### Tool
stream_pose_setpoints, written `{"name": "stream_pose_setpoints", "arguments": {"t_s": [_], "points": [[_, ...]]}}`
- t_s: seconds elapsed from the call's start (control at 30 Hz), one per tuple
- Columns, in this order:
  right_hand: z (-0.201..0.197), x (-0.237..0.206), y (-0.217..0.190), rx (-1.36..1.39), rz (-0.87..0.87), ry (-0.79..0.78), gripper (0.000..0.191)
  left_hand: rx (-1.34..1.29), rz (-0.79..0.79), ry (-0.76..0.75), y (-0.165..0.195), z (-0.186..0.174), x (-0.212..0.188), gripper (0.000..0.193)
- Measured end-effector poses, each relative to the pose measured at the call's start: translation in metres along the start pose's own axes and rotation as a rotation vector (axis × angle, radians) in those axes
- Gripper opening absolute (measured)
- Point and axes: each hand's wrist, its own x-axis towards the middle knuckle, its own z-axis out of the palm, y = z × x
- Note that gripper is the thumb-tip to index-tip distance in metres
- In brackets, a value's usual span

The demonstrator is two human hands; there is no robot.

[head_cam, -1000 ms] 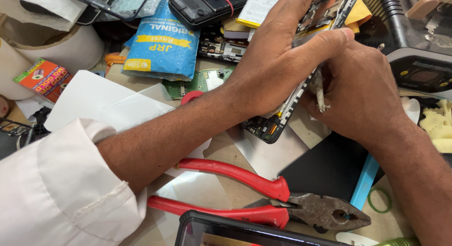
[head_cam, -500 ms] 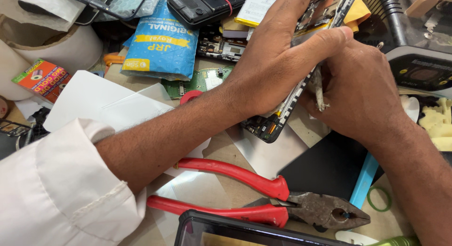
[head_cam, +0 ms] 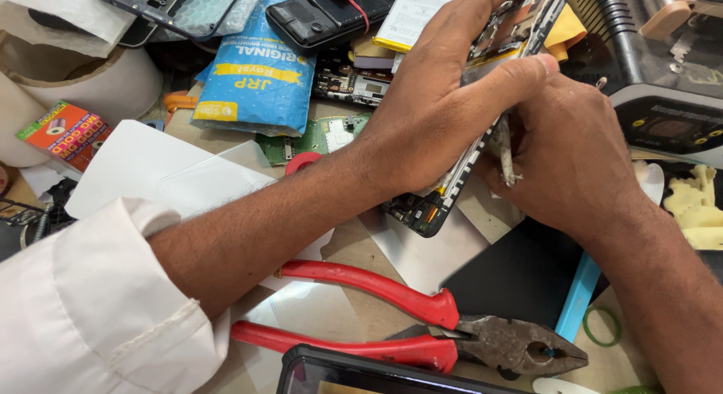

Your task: The person pries at the internal components of an opened smartphone, using a hand-held pry tool to work along the battery and midframe of the device. They hold the phone steady with one hand while levering and pressing around the battery area, then lift and reposition the phone to continue working on it.

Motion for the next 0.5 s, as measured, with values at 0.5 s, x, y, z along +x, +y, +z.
{"name": "stream_pose_setpoints", "arguments": {"t_s": [0.5], "points": [[0.0,0.0004,-0.0006,-0.024,-0.001,-0.01,0.03,0.023,0.002,-0.009,0.0023,0.0,-0.0005,0.054]]}}
